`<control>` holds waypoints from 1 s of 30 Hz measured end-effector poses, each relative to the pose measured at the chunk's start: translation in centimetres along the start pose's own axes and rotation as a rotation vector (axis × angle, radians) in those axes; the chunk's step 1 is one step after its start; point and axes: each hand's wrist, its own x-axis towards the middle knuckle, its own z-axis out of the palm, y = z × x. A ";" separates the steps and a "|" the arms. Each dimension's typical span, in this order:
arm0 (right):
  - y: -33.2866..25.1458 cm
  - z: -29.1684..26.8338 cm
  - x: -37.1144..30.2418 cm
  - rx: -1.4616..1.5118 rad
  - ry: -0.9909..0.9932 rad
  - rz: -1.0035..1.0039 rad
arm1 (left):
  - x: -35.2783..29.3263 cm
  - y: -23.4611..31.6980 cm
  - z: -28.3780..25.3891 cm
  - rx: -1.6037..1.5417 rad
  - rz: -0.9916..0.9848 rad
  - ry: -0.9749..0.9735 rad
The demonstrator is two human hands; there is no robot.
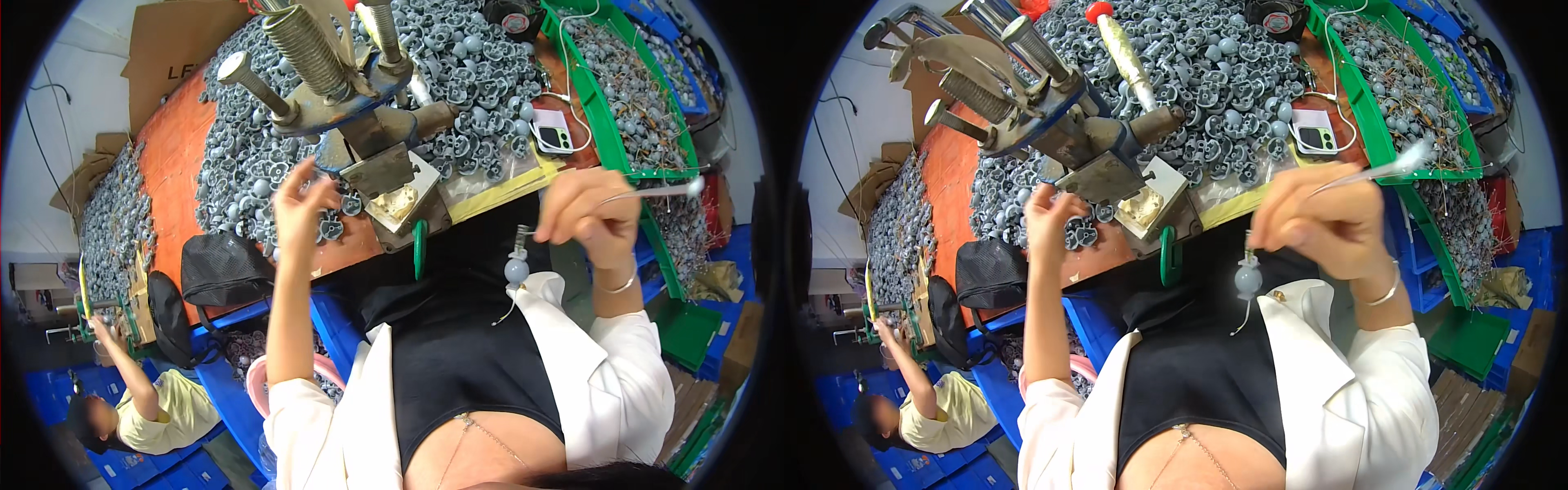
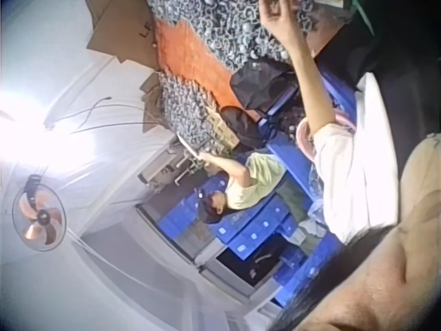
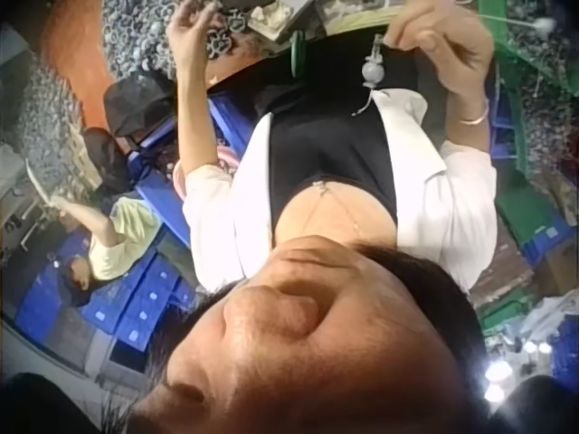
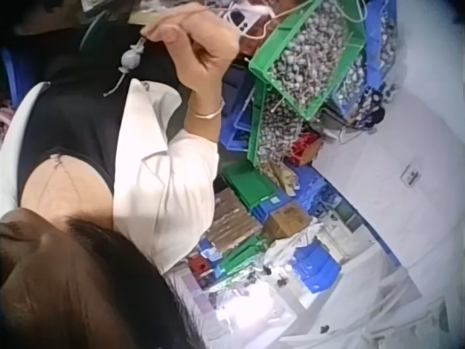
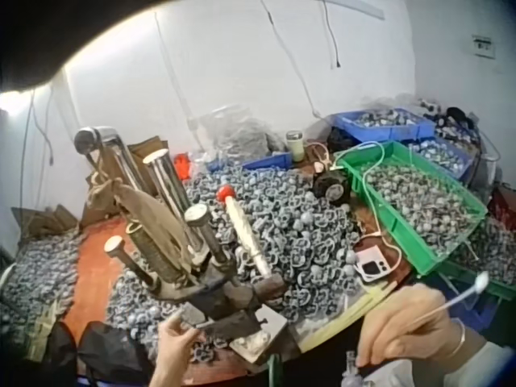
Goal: Using a manual press machine to assemble small metal and plastic parts.
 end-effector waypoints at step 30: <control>3.3 4.2 -1.1 -0.065 -0.055 0.128 | 14.6 -0.9 -8.1 1.278 0.200 0.358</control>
